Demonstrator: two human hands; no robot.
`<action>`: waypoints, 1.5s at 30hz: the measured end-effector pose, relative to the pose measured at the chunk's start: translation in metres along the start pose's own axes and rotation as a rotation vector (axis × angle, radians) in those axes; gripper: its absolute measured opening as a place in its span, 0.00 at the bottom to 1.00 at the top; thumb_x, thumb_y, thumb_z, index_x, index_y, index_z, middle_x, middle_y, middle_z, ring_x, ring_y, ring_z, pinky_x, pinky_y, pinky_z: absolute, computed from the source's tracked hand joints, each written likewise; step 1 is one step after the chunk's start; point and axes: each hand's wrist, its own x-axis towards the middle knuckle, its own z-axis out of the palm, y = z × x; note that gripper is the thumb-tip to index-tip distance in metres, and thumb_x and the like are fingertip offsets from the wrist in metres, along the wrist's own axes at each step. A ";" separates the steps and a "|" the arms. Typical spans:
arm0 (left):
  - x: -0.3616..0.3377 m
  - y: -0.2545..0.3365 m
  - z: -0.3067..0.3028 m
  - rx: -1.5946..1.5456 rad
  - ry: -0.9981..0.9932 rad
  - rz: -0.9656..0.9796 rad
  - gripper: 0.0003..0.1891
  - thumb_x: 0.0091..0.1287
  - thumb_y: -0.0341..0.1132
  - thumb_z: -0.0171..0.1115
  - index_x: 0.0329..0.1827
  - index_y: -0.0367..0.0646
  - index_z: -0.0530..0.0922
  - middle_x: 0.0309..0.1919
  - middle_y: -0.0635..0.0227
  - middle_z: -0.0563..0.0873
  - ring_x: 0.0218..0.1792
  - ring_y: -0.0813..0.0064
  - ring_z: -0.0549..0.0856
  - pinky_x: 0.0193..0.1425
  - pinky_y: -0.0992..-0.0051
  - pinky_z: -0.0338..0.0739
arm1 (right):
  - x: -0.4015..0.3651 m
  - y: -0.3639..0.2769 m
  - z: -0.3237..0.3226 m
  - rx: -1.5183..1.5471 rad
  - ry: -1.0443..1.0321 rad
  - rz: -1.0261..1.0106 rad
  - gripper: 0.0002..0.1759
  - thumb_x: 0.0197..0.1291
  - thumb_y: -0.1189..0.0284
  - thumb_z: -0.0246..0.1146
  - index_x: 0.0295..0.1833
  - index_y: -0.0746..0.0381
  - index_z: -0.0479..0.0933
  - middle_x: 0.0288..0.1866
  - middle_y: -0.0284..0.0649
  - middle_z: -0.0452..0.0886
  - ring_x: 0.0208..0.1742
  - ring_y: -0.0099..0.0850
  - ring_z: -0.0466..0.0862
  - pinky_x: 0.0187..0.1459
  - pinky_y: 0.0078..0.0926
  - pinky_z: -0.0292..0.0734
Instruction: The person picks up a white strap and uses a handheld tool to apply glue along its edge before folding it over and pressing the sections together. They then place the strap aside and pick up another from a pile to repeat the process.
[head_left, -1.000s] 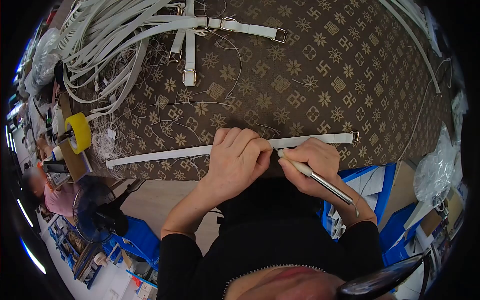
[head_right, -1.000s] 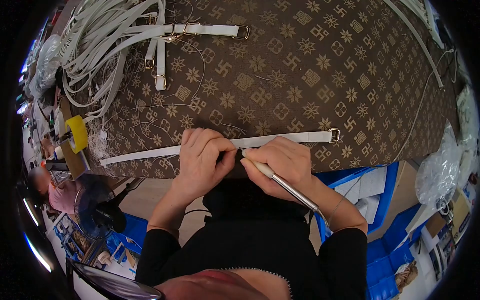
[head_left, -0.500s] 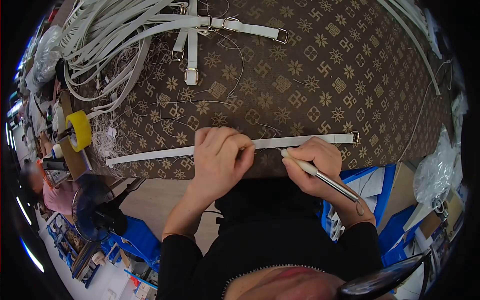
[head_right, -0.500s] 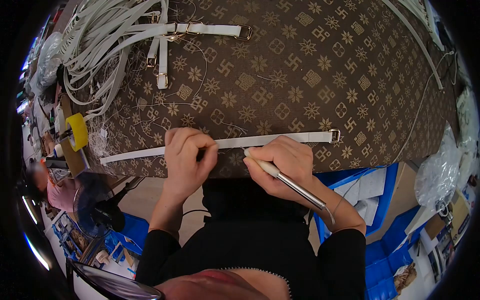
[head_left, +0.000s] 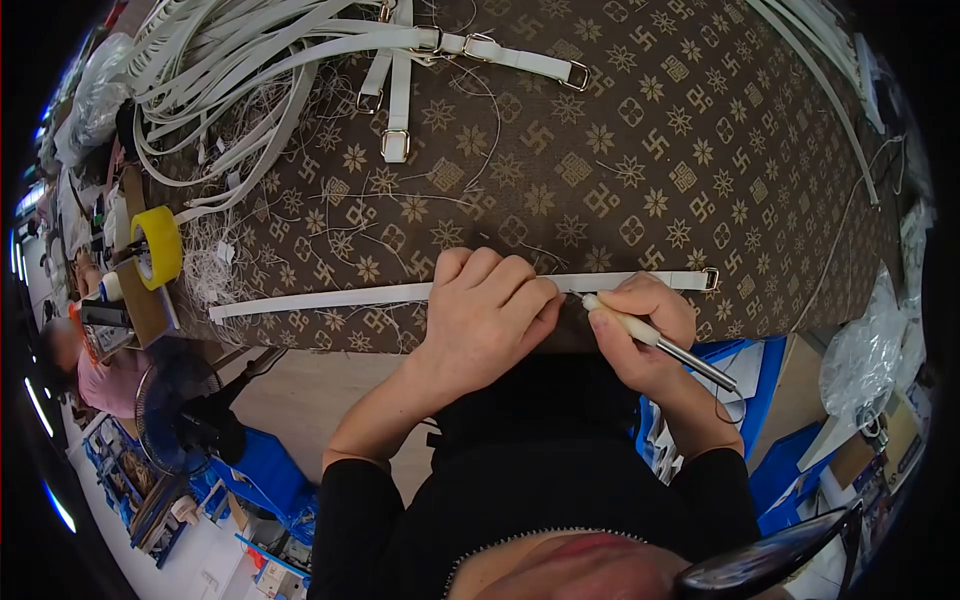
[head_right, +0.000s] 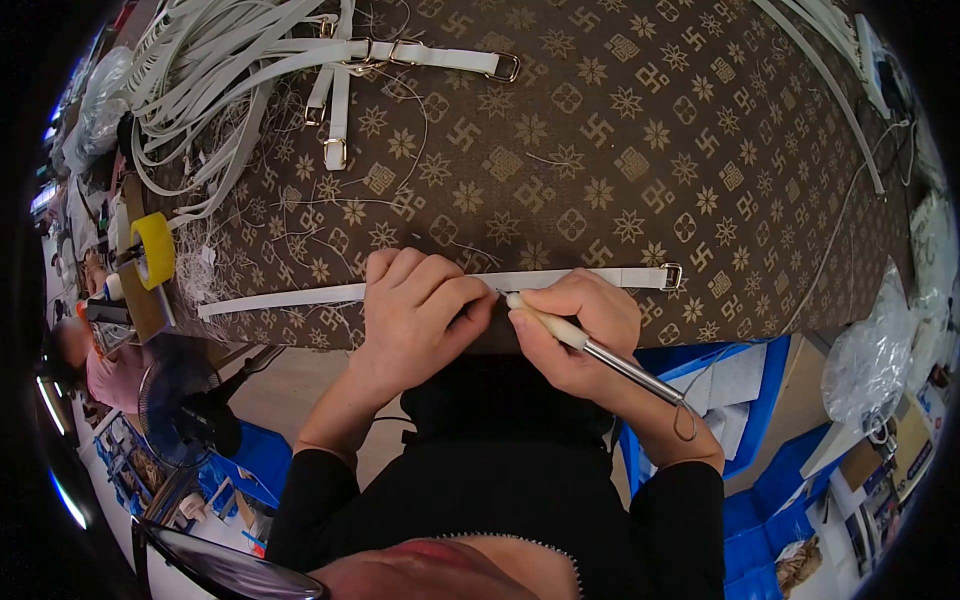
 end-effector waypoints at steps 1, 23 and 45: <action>0.000 0.000 0.000 -0.003 0.012 0.000 0.12 0.47 0.29 0.75 0.32 0.51 0.81 0.29 0.77 0.79 0.32 0.72 0.78 0.44 0.70 0.65 | 0.001 -0.001 0.000 -0.028 -0.015 -0.008 0.11 0.50 0.80 0.72 0.40 0.63 0.79 0.26 0.39 0.82 0.22 0.29 0.80 0.26 0.23 0.72; -0.006 -0.005 -0.003 -0.040 0.018 -0.014 0.15 0.46 0.23 0.71 0.35 0.49 0.78 0.31 0.73 0.78 0.32 0.69 0.78 0.42 0.68 0.67 | 0.007 -0.003 0.006 -0.236 -0.114 -0.121 0.12 0.44 0.80 0.75 0.35 0.62 0.81 0.25 0.37 0.82 0.23 0.31 0.81 0.24 0.24 0.74; -0.007 -0.006 -0.003 -0.051 0.000 -0.019 0.14 0.48 0.26 0.71 0.36 0.49 0.77 0.31 0.73 0.78 0.32 0.69 0.77 0.45 0.68 0.66 | 0.007 -0.002 0.007 -0.238 -0.118 -0.139 0.13 0.44 0.80 0.75 0.36 0.62 0.81 0.26 0.38 0.82 0.24 0.32 0.82 0.25 0.25 0.75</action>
